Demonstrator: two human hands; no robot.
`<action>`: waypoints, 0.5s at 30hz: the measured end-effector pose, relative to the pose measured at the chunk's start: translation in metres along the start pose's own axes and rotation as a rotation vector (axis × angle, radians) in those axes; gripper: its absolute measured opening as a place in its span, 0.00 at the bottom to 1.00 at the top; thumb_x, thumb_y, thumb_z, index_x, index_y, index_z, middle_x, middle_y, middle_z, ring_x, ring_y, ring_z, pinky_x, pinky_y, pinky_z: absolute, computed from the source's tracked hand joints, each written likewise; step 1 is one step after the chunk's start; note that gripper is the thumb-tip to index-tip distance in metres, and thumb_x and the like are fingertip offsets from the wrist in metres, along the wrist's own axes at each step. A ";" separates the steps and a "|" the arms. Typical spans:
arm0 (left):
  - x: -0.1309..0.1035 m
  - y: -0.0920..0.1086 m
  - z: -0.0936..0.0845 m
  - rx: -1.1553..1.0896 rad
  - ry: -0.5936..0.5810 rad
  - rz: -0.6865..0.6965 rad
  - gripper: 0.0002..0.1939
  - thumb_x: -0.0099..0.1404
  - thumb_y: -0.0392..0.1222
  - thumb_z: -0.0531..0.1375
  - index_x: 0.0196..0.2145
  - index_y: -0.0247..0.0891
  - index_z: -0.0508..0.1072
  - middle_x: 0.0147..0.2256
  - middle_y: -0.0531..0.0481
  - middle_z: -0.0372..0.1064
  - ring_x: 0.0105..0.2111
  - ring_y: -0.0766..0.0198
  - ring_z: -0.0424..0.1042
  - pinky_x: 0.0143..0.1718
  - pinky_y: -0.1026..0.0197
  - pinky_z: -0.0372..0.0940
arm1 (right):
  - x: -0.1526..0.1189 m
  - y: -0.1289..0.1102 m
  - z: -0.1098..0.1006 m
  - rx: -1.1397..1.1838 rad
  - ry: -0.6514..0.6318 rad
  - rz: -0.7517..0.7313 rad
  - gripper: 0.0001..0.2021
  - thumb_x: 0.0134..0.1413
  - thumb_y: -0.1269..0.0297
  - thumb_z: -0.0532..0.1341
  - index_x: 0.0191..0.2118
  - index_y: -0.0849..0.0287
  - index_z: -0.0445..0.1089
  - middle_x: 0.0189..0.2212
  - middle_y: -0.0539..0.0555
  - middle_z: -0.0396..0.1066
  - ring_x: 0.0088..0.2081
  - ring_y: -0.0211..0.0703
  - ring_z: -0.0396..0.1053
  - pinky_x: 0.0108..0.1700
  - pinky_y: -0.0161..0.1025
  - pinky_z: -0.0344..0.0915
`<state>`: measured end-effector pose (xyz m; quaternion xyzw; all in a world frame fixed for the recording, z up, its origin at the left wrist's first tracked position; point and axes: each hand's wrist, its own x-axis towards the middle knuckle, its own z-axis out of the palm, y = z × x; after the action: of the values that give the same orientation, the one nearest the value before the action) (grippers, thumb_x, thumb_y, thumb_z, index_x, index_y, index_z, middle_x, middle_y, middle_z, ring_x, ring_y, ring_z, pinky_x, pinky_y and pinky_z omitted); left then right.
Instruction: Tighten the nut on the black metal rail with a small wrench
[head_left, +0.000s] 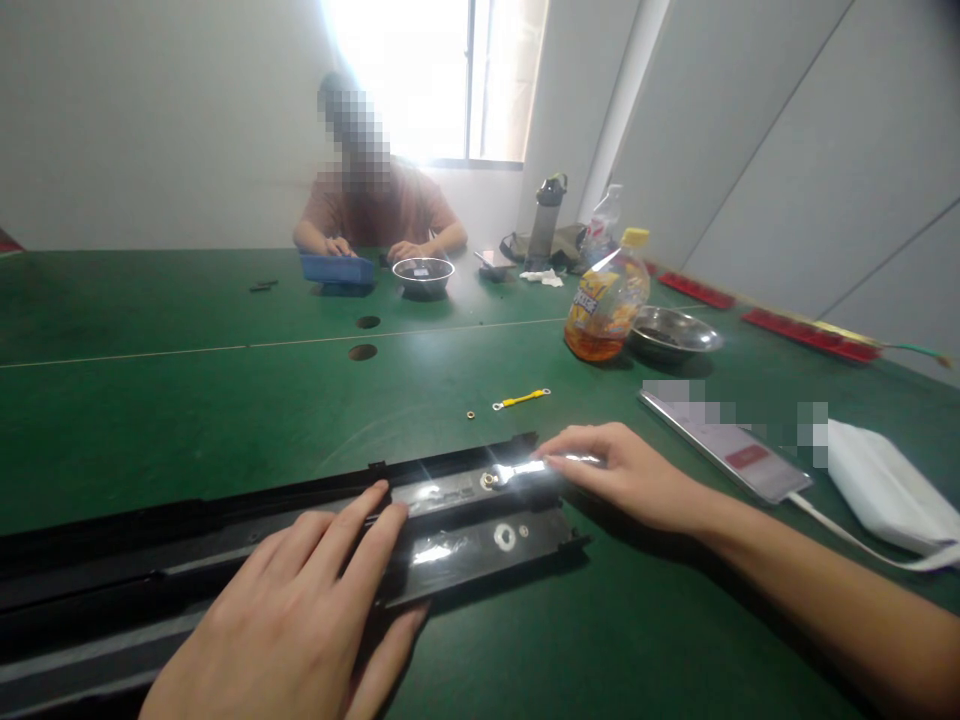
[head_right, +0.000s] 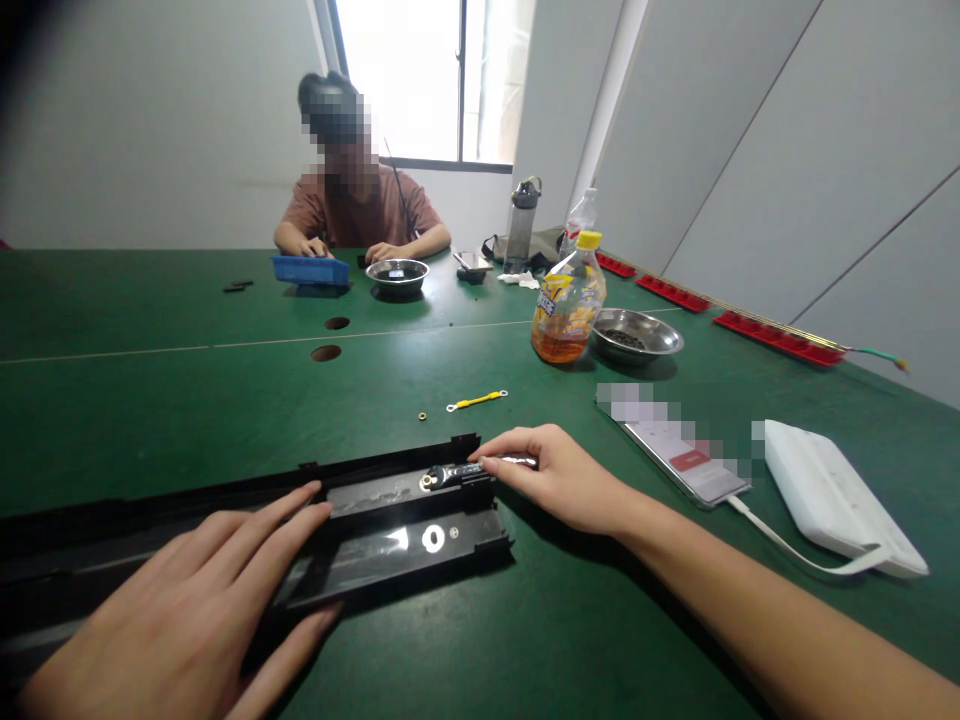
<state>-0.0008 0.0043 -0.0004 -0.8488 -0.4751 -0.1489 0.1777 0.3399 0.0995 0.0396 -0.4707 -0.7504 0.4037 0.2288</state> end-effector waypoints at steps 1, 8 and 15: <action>0.000 0.000 0.000 0.000 0.002 0.000 0.34 0.67 0.61 0.61 0.65 0.44 0.68 0.64 0.48 0.71 0.52 0.51 0.73 0.53 0.48 0.67 | 0.000 0.000 0.000 -0.002 -0.006 -0.005 0.17 0.66 0.50 0.64 0.48 0.56 0.84 0.48 0.57 0.84 0.49 0.55 0.80 0.54 0.48 0.72; 0.001 0.001 0.002 -0.005 -0.016 -0.009 0.34 0.67 0.61 0.61 0.66 0.45 0.67 0.65 0.49 0.70 0.53 0.51 0.73 0.54 0.47 0.66 | 0.000 0.001 0.000 0.056 0.015 0.016 0.20 0.66 0.47 0.64 0.48 0.57 0.84 0.47 0.58 0.84 0.49 0.57 0.80 0.52 0.49 0.73; 0.000 0.000 0.000 -0.003 -0.007 -0.007 0.34 0.67 0.61 0.61 0.66 0.45 0.67 0.64 0.48 0.70 0.53 0.51 0.73 0.54 0.48 0.66 | -0.001 -0.002 -0.001 0.010 0.021 0.017 0.18 0.65 0.47 0.64 0.44 0.54 0.85 0.45 0.56 0.85 0.47 0.57 0.80 0.52 0.49 0.72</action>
<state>-0.0008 0.0046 -0.0007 -0.8478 -0.4786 -0.1473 0.1745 0.3398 0.0989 0.0417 -0.4801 -0.7418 0.4047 0.2355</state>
